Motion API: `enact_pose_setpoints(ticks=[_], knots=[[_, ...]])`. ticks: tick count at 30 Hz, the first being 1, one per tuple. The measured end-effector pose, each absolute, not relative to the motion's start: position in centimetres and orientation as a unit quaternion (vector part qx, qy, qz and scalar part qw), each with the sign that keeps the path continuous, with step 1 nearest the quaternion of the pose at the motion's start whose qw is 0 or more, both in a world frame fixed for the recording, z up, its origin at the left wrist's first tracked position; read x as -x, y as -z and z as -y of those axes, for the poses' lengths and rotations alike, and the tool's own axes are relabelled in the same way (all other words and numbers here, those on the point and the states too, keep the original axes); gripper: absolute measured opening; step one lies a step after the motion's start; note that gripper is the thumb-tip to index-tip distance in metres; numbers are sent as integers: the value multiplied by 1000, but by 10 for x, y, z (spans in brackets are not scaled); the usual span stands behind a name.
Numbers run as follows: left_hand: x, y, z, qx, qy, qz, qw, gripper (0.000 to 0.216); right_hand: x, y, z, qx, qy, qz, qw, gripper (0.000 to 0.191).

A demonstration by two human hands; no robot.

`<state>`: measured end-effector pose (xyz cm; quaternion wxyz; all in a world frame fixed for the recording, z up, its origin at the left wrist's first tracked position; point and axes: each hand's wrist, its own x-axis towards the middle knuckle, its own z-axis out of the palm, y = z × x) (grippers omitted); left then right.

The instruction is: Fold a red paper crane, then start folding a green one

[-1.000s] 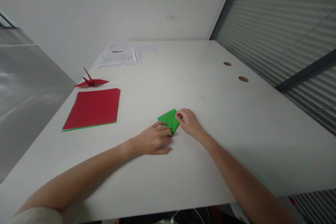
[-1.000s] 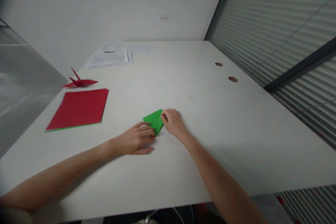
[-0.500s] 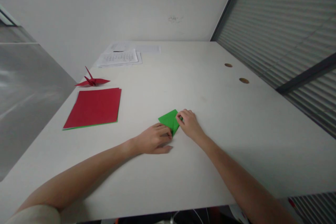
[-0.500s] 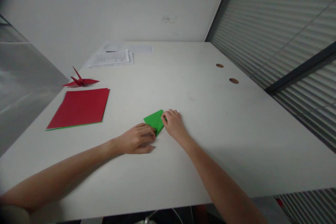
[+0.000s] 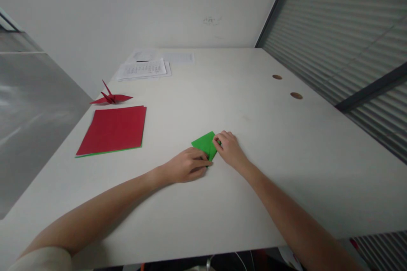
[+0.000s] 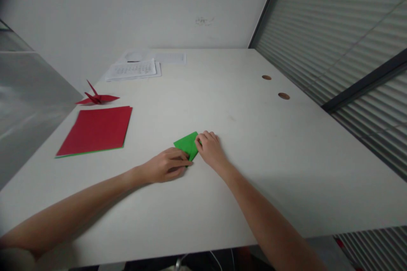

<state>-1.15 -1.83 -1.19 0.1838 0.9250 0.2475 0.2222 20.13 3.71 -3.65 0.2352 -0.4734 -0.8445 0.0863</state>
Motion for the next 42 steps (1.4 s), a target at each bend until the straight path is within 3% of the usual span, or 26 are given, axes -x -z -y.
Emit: enact_pose_setpoints(ticks=[10,14,17,21,29,38,42], knots=[[12,15,19,-942,-209,-231,122,28,-206,33,-37,459,-142,838,260,16],[12,15,20,-946,-210,-230,91,26,-222,18,-38,383,-241,859,239,30],[15,14,18,-939,-225,-249,73,25,-229,9,-36,363,-268,865,220,22],[21,16,11,-916,-253,-291,113,23,-228,6,-32,338,-237,896,163,2],[31,12,-2,-929,-223,-232,181,24,-220,11,-28,289,-164,927,173,14],[26,7,2,-962,-178,-198,56,19,-210,14,-24,272,-70,944,176,15],[24,6,3,-954,-195,-216,67,17,-208,10,-24,265,-26,949,166,13]])
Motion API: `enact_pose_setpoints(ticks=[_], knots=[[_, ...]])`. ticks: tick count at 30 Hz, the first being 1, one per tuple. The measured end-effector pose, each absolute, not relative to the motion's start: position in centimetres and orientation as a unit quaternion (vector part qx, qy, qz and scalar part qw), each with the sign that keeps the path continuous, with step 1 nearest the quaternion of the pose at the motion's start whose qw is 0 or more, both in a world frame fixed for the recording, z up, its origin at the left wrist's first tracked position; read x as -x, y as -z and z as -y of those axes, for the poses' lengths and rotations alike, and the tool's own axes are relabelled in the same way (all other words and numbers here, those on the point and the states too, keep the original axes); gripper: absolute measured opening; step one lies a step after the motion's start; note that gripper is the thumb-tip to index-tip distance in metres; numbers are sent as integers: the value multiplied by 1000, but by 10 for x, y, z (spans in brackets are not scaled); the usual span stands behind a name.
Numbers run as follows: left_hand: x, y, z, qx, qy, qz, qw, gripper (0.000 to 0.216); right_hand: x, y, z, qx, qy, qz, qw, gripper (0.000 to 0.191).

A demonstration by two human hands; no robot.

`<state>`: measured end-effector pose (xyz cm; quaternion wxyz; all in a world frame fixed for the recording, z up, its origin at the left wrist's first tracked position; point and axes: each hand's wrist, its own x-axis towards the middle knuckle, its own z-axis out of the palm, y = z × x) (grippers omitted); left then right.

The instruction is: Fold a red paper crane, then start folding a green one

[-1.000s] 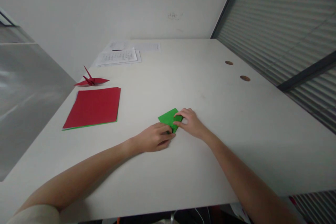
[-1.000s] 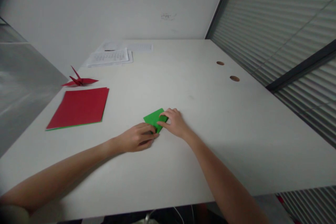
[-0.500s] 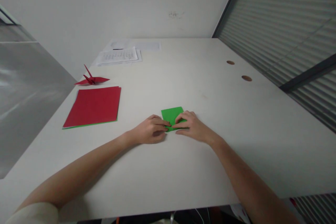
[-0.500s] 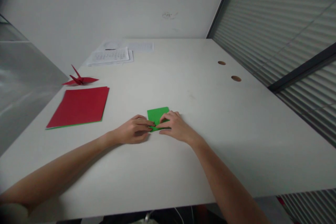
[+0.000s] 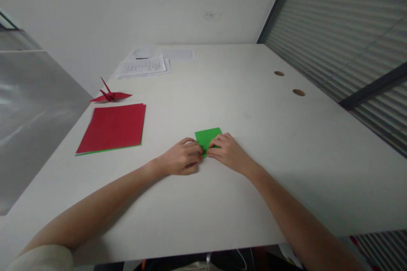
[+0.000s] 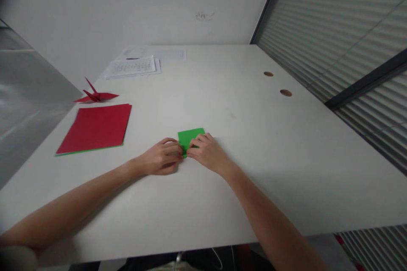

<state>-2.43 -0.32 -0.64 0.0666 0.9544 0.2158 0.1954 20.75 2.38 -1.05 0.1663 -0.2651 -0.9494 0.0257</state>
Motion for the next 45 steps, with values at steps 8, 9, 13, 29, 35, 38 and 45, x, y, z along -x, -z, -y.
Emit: enact_pose_setpoints(ticks=[8,9,13,29,35,38,45], knots=[[22,13,4,-894,-273,-337,113,13,-199,8,-19,311,-17,938,152,15],[20,15,5,-888,-268,-356,111,15,-197,8,-17,321,-15,935,149,15],[13,21,11,-879,-256,-392,95,16,-195,7,-14,342,-26,929,140,16],[13,18,16,-914,-269,-299,59,17,-238,8,-47,390,-291,845,224,19],[13,15,19,-929,-223,-293,40,19,-226,27,-48,507,-226,794,249,21],[13,14,19,-930,-219,-293,42,19,-224,34,-46,560,-168,772,248,18],[15,13,17,-924,-228,-299,74,15,-220,38,-42,613,-104,746,238,22]])
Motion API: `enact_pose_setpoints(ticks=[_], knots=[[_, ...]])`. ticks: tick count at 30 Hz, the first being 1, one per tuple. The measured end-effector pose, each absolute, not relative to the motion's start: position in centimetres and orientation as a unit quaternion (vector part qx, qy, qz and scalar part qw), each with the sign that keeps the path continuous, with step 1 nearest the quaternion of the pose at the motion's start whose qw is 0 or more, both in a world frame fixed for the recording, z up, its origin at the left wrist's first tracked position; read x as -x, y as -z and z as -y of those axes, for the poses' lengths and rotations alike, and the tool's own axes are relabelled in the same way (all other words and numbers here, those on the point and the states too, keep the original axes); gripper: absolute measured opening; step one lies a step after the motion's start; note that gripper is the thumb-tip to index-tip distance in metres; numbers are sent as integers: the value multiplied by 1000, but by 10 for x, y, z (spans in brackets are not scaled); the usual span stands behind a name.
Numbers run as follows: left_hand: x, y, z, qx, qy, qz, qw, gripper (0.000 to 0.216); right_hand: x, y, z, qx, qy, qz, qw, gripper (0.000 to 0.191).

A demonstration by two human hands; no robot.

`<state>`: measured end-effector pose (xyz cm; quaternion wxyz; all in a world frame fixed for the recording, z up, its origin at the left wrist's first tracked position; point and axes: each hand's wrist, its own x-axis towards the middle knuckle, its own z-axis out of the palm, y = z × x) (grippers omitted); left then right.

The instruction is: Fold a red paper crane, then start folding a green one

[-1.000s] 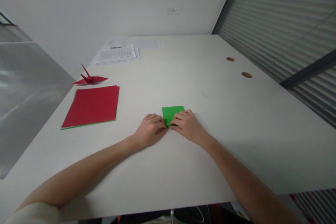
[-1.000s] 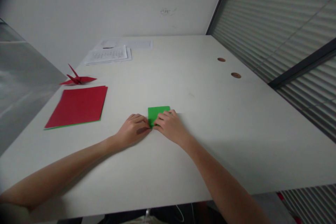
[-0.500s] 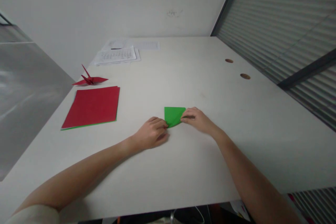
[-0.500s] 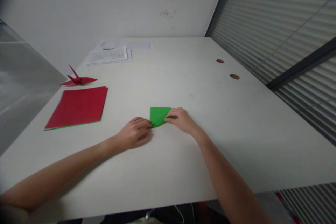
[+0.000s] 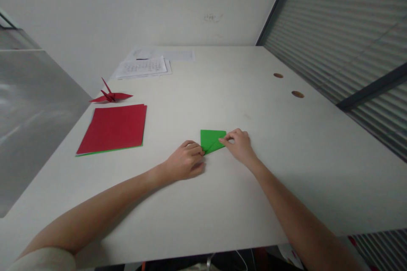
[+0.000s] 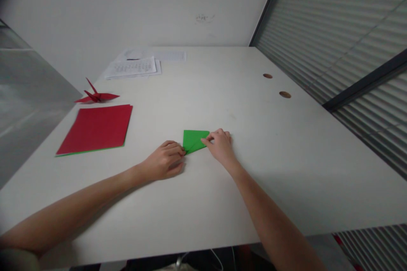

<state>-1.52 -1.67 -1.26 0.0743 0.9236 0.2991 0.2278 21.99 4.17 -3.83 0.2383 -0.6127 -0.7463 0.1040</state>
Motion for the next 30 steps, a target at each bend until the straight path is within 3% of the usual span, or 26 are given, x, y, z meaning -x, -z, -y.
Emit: enact_pose_setpoints(ticks=[30], knots=[[14,23,17,-894,-316,-306,84,16,-215,35,-36,620,-79,747,227,27]])
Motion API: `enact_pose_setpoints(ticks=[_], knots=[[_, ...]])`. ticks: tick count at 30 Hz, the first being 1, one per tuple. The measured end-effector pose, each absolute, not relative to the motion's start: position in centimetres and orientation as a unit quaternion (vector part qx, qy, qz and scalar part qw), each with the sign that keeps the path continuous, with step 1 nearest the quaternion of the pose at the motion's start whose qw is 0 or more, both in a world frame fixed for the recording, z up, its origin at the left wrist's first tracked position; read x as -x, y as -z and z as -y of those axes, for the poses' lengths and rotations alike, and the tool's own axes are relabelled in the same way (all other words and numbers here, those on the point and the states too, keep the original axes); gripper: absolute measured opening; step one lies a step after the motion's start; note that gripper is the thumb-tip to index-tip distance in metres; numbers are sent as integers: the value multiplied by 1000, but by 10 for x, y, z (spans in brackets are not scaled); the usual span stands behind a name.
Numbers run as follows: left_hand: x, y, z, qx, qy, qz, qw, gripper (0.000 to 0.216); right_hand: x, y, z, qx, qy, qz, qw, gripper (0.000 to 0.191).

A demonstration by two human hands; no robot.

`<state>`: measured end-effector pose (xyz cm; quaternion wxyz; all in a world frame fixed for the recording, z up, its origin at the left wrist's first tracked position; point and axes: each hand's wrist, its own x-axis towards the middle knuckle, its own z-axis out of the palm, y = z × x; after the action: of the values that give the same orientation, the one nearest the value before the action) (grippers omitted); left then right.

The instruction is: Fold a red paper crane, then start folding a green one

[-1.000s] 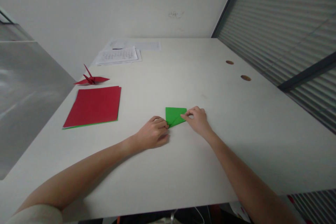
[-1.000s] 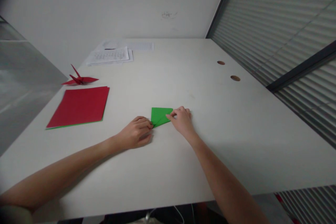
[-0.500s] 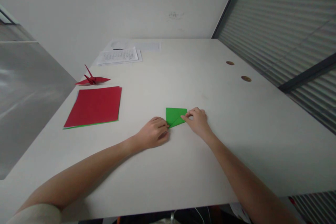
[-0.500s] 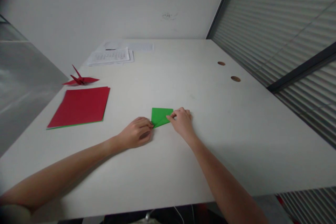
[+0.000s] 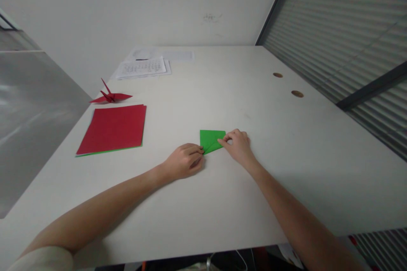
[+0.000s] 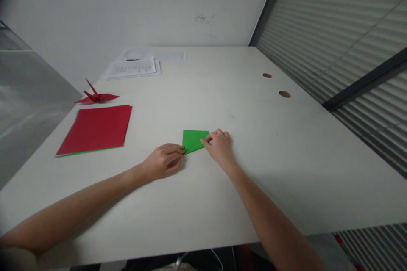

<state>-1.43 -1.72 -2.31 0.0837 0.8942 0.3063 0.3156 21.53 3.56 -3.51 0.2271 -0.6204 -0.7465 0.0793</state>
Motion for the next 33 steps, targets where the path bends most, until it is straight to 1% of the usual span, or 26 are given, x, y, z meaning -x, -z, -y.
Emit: enact_pose_setpoints(ticks=[6,10,14,20,22,27,33], knots=[[14,21,19,-907,-290,-300,49,25,-215,34,-36,619,-80,749,223,26],[12,17,18,-917,-271,-291,35,18,-215,32,-35,618,-80,750,221,26],[10,16,18,-919,-253,-301,37,18,-214,32,-34,623,-82,747,220,28],[11,19,19,-914,-265,-304,38,15,-214,32,-34,622,-74,748,220,28],[12,18,19,-919,-258,-296,36,17,-214,31,-34,622,-73,749,215,27],[11,13,18,-929,-216,-299,28,31,-213,29,-33,622,-62,753,207,26],[9,13,18,-931,-197,-304,31,28,-213,30,-33,621,-56,753,213,27]])
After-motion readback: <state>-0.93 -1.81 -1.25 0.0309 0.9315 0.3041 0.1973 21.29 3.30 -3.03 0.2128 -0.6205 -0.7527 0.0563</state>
